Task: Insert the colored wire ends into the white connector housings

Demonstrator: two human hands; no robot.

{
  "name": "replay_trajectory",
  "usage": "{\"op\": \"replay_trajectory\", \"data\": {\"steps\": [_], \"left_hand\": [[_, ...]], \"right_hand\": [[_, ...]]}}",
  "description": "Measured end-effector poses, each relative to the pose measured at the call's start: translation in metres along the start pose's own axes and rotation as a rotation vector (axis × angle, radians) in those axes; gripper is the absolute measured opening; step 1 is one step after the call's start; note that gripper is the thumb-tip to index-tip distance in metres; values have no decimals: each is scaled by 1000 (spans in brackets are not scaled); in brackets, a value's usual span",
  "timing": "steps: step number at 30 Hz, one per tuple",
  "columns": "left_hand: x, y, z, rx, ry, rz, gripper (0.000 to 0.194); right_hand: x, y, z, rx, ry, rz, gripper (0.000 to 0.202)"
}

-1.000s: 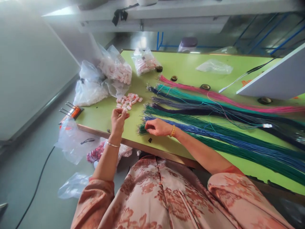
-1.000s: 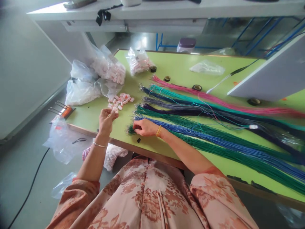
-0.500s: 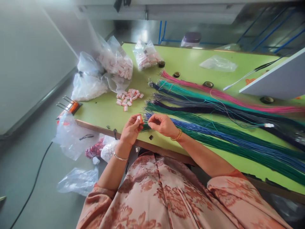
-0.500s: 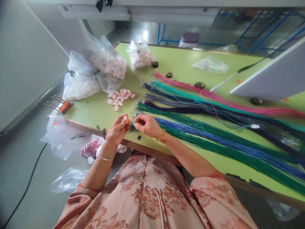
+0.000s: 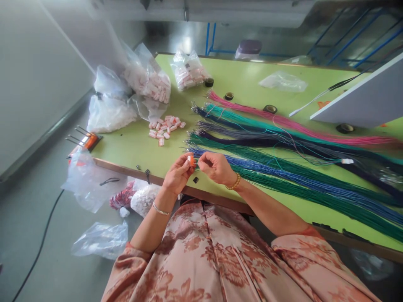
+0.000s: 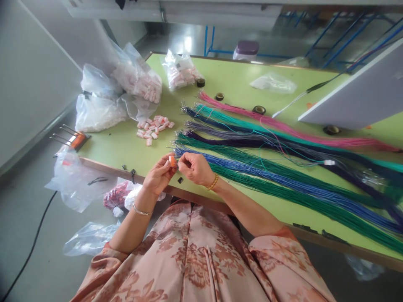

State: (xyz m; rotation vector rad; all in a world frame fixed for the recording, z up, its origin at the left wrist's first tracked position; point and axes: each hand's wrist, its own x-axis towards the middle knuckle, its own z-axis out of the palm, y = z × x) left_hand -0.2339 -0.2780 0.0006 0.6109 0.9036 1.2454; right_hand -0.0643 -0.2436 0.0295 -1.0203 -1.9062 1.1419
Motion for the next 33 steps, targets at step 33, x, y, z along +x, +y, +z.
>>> {"op": "replay_trajectory", "data": {"steps": [33], "left_hand": [[-21, -22, 25, 116, 206, 118, 34]], "right_hand": [[-31, 6, 9, -329, -34, -94, 16]]}}
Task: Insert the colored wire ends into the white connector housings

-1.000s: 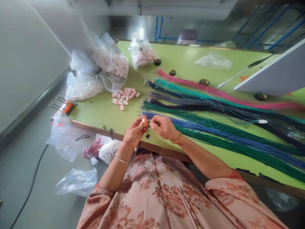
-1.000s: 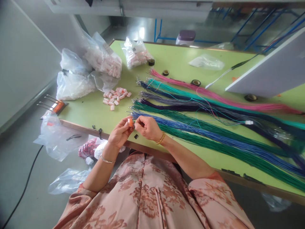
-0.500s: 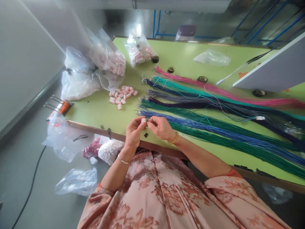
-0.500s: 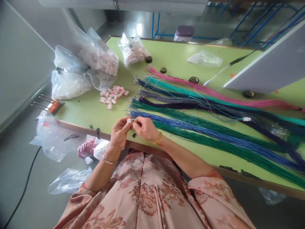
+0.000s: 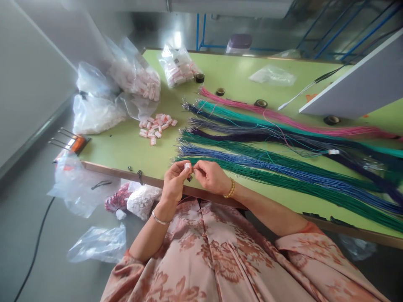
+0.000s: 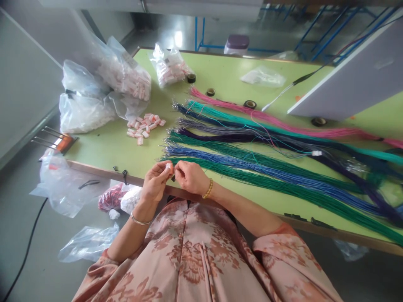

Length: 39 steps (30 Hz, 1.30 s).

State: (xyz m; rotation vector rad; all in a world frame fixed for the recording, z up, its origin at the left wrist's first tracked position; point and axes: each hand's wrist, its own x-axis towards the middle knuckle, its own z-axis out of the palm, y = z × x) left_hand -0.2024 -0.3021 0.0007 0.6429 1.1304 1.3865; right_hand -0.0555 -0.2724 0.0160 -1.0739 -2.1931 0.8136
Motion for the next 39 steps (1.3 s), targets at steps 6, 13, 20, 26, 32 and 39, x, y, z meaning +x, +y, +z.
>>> {"op": "replay_trajectory", "data": {"steps": [6, 13, 20, 26, 32, 39], "left_hand": [[1, -5, 7, 42, 11, -1, 34], [6, -3, 0, 41, -19, -46, 34], [7, -5, -5, 37, -27, -87, 36], [8, -4, -5, 16, -36, -92, 36], [8, -4, 0, 18, -56, -102, 40], [6, -5, 1, 30, -55, -86, 39]], "right_hand": [[-6, 3, 3, -111, 18, 18, 14], [27, 33, -32, -96, -38, 93, 23], [61, 64, -27, -407, -101, 224, 16], [58, 71, -46, -320, -85, 143, 17], [74, 57, -57, -312, -226, 189, 10], [86, 41, -88, -583, -137, 374, 3]]}}
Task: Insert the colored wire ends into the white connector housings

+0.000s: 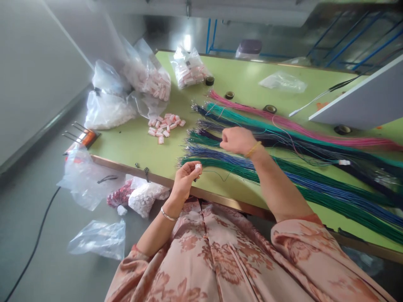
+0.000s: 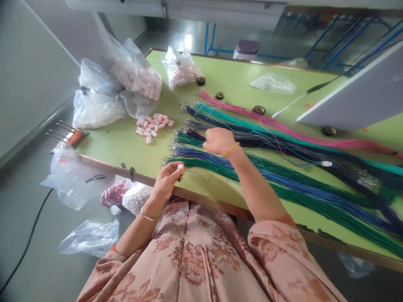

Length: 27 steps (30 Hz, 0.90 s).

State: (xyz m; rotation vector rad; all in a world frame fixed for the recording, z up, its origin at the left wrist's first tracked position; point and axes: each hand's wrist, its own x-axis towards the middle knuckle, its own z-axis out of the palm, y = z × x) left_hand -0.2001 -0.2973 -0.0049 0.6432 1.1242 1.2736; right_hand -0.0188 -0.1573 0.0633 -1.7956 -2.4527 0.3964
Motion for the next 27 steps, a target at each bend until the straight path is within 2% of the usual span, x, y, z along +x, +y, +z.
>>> {"op": "replay_trajectory", "data": {"steps": [3, 5, 7, 11, 14, 17, 23, 27], "left_hand": [[1, -1, 0, -27, -24, 4, 40], [1, -1, 2, -49, -37, 6, 40], [2, -2, 5, -62, -37, 1, 41], [1, -3, 10, -86, -43, -4, 39], [-1, -4, 11, -115, -41, -4, 37], [-1, -4, 9, -171, -30, -20, 37], [4, -5, 5, -376, -62, -71, 36], [8, -6, 7, -418, -80, -121, 34]], "right_hand": [[-4, 7, -14, 292, 34, -116, 7], [-7, 0, -16, 476, 21, -214, 10], [-8, -17, -14, 595, -27, -302, 11], [-8, -60, -6, 683, -85, -424, 11], [-8, -77, -2, 712, -102, -460, 9], [-15, -74, 3, 753, -107, -438, 9], [-47, -47, 18, 887, -139, -320, 15], [-67, -38, 34, 909, -74, -227, 16]]}}
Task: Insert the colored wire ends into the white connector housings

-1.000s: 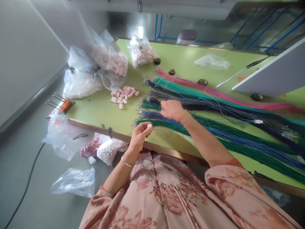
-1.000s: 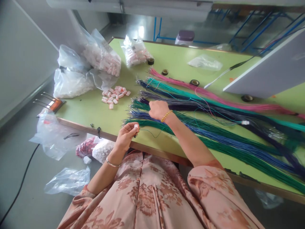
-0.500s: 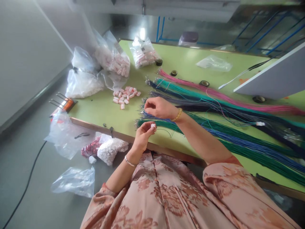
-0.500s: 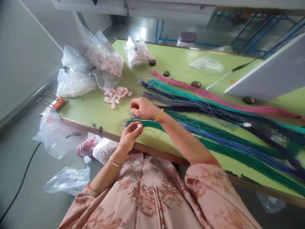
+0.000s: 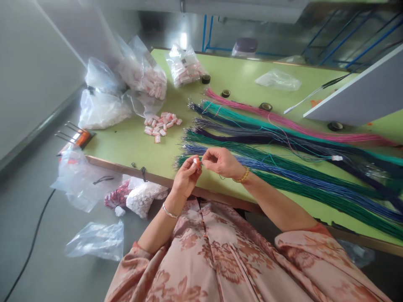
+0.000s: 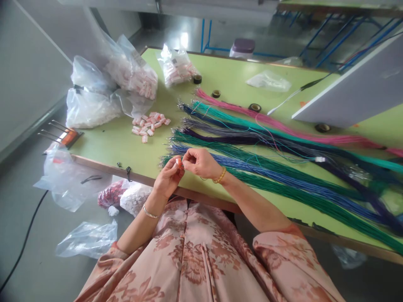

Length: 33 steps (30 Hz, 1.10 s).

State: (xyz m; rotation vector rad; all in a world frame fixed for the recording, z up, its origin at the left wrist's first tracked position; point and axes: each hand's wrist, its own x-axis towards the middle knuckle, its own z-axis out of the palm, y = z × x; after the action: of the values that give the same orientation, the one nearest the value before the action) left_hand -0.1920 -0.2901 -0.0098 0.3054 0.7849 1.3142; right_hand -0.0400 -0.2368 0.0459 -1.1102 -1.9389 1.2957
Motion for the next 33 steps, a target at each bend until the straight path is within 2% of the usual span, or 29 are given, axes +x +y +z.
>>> {"op": "replay_trajectory", "data": {"steps": [5, 12, 19, 23, 29, 33], "left_hand": [[2, -3, 3, 40, 8, -28, 31], [4, -6, 3, 81, 12, -20, 33], [2, -9, 6, 178, 39, 86, 38], [1, -13, 8, 291, 89, 182, 38], [4, -11, 11, 251, 69, 106, 38], [5, -15, 15, 272, 98, 136, 39]], "right_hand": [[-13, 11, 8, -48, 63, 15, 13], [-18, 15, 9, -74, 106, 15, 15], [-17, 21, 12, -19, 100, 12, 15], [-19, 29, 16, -68, 126, -22, 17], [-24, 31, 11, -111, 101, -77, 15], [-24, 31, 14, -277, 186, -146, 16]]}}
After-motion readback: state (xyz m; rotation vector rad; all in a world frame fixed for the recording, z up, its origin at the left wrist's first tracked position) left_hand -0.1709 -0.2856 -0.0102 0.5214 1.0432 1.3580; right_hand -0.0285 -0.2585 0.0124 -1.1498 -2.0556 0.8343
